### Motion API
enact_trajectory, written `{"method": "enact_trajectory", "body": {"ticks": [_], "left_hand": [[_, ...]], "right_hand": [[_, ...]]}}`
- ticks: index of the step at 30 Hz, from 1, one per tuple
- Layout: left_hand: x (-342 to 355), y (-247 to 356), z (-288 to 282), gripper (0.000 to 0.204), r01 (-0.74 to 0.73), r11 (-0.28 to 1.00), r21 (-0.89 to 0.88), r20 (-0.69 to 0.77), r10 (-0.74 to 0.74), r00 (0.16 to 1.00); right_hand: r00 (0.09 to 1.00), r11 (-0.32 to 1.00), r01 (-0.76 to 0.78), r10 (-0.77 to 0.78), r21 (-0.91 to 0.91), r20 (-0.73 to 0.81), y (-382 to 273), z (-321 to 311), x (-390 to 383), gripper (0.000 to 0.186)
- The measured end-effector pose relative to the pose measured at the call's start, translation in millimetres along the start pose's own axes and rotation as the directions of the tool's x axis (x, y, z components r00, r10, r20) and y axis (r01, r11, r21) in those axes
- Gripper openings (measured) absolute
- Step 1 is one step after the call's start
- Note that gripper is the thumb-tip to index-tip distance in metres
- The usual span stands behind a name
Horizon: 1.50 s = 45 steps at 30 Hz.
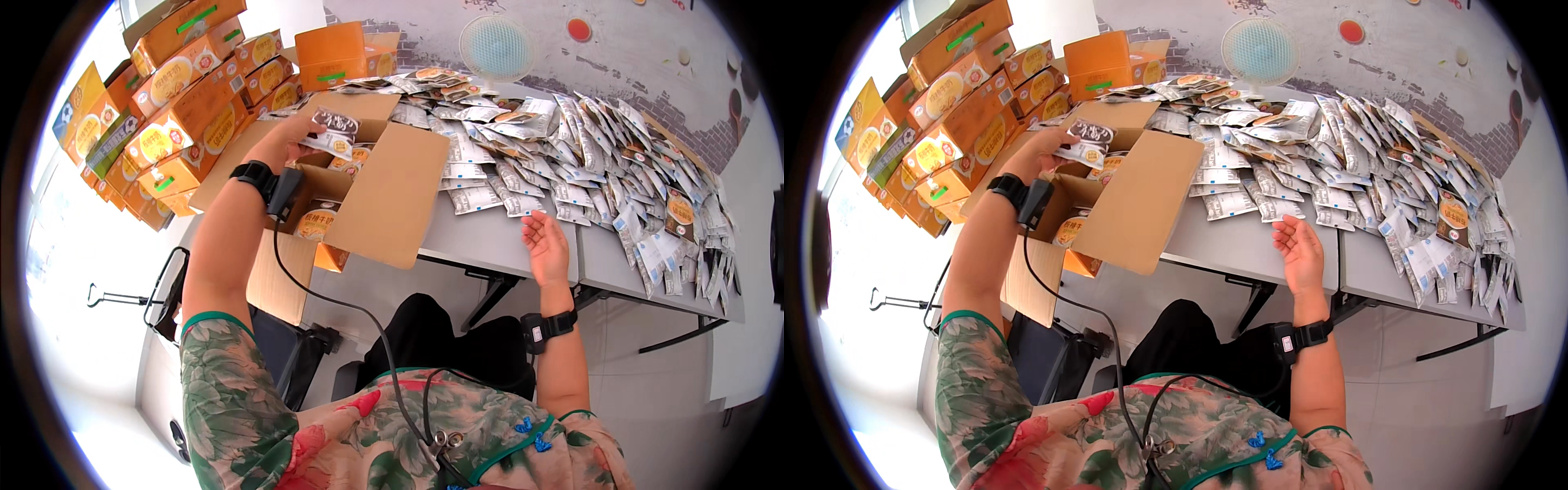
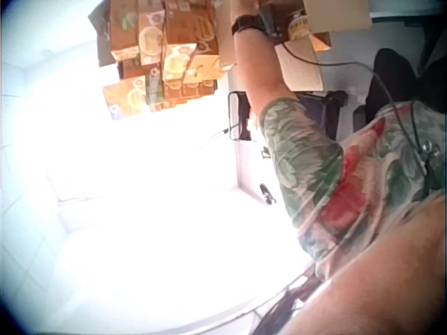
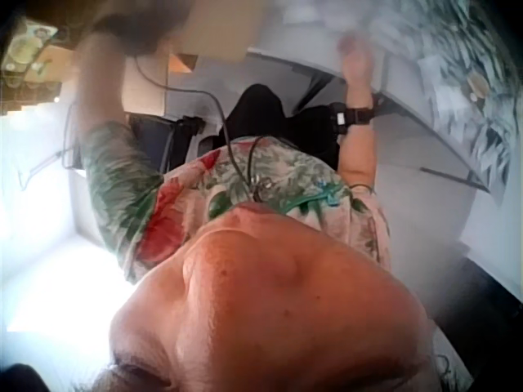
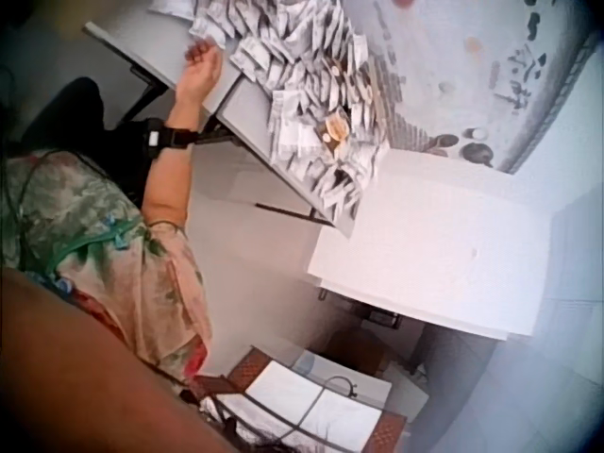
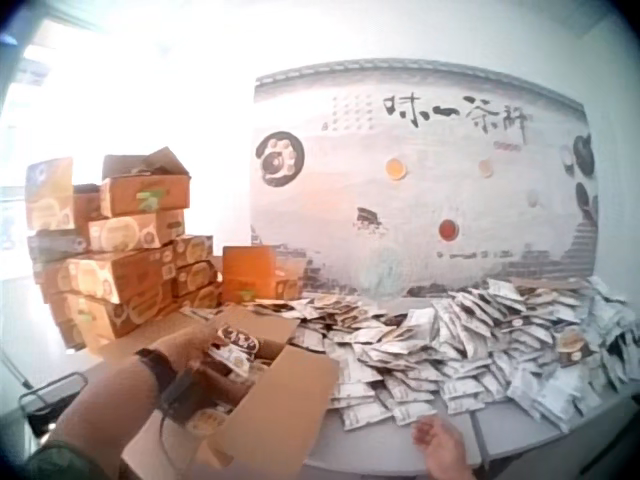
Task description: The person picks up individual packets from a large pile on a table, turns them over to check the labels, and sorts them into a cardboard box.
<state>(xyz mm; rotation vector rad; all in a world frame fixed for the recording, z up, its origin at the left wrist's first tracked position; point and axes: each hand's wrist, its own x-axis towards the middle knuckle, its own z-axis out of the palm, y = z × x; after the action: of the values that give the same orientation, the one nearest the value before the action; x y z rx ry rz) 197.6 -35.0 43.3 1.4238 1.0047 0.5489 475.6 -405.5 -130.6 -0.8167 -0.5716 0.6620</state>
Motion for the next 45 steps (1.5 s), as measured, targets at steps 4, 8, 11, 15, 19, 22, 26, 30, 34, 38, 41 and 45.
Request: {"method": "enact_trajectory", "body": {"ticks": [4,8,11,15,19,22,26,30,34,38,41,45], "left_hand": [[36,-19,2,0.018,0.002,0.999,0.035,0.044,-0.004,0.999],[67,-33,0,0.023,0.064,0.991,0.114,0.106,-0.076,0.991],[69,-38,8,0.029,0.078,0.988,0.135,0.113,-0.093,0.989],[74,-46,11,0.026,-0.049,0.874,0.483,0.088,0.007,0.996],[119,-64,-5,0.021,-0.234,0.357,0.905,0.162,0.221,0.962],[114,-59,5,0.015,-0.344,0.311,0.886,0.279,0.234,0.931],[98,-53,15,0.013,-0.237,0.406,0.883,0.189,0.156,0.970],[139,-64,-27,0.012,-0.201,0.623,0.756,0.234,0.028,0.972],[121,-33,9,0.033,-0.392,0.569,0.723,0.179,0.394,0.902],[-18,36,102,0.043,-0.508,0.829,0.233,0.258,0.451,0.855],[-73,60,155,0.041,-0.596,0.802,-0.045,0.409,0.559,0.721],[-110,56,227,0.040,-0.497,0.809,-0.315,0.471,0.587,0.658]], "right_hand": [[1.000,1.000,-0.009,0.009,-0.021,0.006,-1,3,1,0.035],[1.000,0.999,-0.011,0.011,-0.031,0.006,-2,5,1,0.035],[1.000,0.999,-0.010,0.010,-0.044,-0.001,-3,5,0,0.035],[1.000,0.998,-0.004,0.004,-0.066,0.001,-7,5,-2,0.035],[1.000,0.999,-0.001,0.002,-0.054,0.013,-2,0,1,0.035],[1.000,0.998,0.010,-0.008,-0.065,0.023,-3,-2,1,0.036],[1.000,0.998,-0.006,0.007,-0.063,0.020,-3,-4,1,0.035],[0.998,0.999,-0.001,0.004,-0.055,0.059,-3,1,3,0.035],[0.997,0.998,0.018,-0.014,-0.062,0.070,-4,-4,2,0.035],[0.999,0.998,0.009,-0.006,-0.065,0.050,-1,-3,1,0.034],[1.000,0.997,0.001,-0.002,0.075,0.013,-4,-1,-1,0.034],[0.998,0.981,0.036,-0.024,0.191,-0.061,-3,-7,1,0.032]]}}
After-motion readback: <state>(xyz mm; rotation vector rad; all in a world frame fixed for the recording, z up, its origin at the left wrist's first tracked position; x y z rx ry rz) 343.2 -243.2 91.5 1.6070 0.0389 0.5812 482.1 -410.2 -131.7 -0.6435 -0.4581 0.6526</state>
